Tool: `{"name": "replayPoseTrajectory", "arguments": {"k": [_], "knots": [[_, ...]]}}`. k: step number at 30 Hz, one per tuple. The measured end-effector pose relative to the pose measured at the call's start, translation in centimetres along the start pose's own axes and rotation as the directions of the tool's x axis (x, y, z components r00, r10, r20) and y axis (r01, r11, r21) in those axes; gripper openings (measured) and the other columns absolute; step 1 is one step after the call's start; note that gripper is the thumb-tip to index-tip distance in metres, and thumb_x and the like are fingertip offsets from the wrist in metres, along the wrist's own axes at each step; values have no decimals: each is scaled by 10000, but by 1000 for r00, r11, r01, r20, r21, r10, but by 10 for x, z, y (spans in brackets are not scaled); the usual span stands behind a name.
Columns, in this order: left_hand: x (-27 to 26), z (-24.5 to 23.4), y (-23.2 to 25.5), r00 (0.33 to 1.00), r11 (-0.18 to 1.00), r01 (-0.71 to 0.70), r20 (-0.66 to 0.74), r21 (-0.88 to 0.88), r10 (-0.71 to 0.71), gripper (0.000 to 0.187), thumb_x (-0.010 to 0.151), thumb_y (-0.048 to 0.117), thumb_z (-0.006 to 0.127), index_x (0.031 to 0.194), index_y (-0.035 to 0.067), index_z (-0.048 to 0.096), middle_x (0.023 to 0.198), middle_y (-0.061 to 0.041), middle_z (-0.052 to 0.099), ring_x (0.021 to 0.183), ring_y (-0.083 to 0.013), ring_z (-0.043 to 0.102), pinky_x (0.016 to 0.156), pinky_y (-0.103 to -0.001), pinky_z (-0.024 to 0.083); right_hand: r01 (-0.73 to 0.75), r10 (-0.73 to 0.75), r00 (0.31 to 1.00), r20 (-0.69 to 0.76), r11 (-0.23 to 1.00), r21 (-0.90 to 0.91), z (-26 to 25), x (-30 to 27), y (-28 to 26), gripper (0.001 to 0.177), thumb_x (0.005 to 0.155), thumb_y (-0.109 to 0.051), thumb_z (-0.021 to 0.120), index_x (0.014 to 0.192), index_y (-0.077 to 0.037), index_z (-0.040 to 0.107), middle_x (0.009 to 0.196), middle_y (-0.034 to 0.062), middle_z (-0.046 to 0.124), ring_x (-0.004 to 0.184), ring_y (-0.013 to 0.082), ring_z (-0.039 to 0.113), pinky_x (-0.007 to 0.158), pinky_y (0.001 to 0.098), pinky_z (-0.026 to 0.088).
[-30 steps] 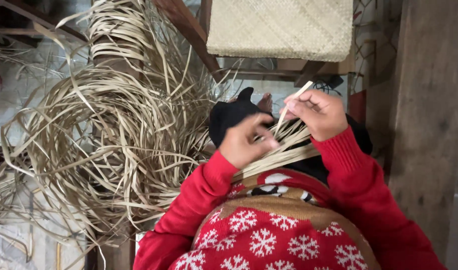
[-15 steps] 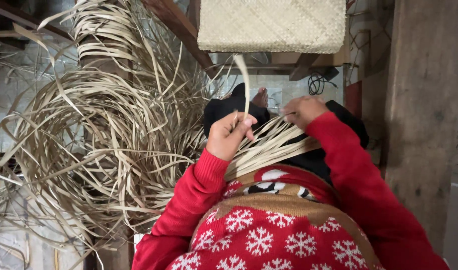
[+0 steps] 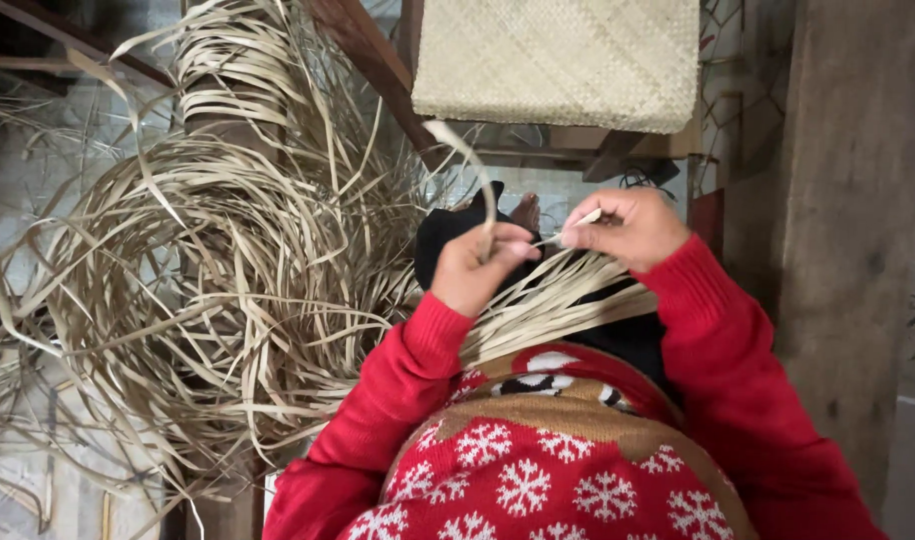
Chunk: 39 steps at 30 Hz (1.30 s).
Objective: Weaving long strips of natural fiber into a mat or craft item
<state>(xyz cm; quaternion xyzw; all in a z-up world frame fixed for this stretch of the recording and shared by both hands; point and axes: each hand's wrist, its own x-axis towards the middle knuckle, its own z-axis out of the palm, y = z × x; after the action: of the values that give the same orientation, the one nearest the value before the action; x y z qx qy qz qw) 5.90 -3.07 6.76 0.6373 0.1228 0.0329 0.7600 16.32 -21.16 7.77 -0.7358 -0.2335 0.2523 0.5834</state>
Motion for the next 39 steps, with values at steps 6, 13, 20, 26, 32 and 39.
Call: {"name": "replayPoseTrajectory", "arguments": {"k": [6, 13, 20, 26, 32, 39], "knots": [[2, 2, 13, 992, 998, 43, 116, 46, -48, 94, 759, 113, 678, 841, 67, 672, 616, -56, 659, 518, -46, 530, 551, -146, 419, 133, -123, 984, -126, 989, 70, 11, -5, -22, 132, 753, -39, 716, 857, 15, 655, 638, 48, 608, 562, 31, 480, 520, 162, 436], [5, -12, 3, 994, 998, 52, 94, -28, -49, 87, 791, 113, 634, 853, 53, 641, 593, -74, 650, 450, -8, 448, 451, -104, 306, 26, -63, 972, -224, 986, -167, -5, -10, -3, 206, 808, -80, 699, 1002, -52, 633, 830, 32, 610, 710, 97, 586, 610, 193, 489], [8, -19, -7, 997, 994, 78, 12, -77, -77, 94, 806, 82, 612, 873, 15, 607, 589, -119, 642, 356, -8, 389, 343, -105, 260, -193, 166, 981, -99, 870, -454, -23, -30, -2, 395, 672, -306, 759, 1008, -126, 657, 942, 129, 627, 896, 303, 604, 784, 406, 468], [13, -17, -14, 997, 996, 78, 13, 46, -79, 103, 774, 110, 650, 842, 37, 625, 535, -60, 595, 372, -32, 416, 339, -136, 293, 191, -189, 982, 28, 967, -169, -27, -36, -13, 88, 698, -32, 723, 775, -50, 683, 807, 85, 662, 732, 173, 623, 723, 276, 474], [-1, 7, 12, 936, 981, 168, 297, 102, -191, 232, 806, 324, 636, 796, 99, 692, 563, -17, 568, 521, -63, 443, 499, -179, 399, 403, -411, 911, -32, 905, -138, -3, -26, -25, 63, 714, -4, 707, 726, -59, 679, 780, 57, 641, 707, 178, 612, 712, 277, 474], [4, -6, -2, 966, 969, 126, 250, -213, -70, 147, 864, 100, 552, 977, 5, 552, 586, -109, 552, 333, -39, 371, 269, -147, 298, 306, -396, 914, -85, 814, -494, -4, -21, -10, 186, 655, 33, 677, 772, -113, 670, 726, 34, 640, 772, 241, 605, 750, 353, 474]]}}
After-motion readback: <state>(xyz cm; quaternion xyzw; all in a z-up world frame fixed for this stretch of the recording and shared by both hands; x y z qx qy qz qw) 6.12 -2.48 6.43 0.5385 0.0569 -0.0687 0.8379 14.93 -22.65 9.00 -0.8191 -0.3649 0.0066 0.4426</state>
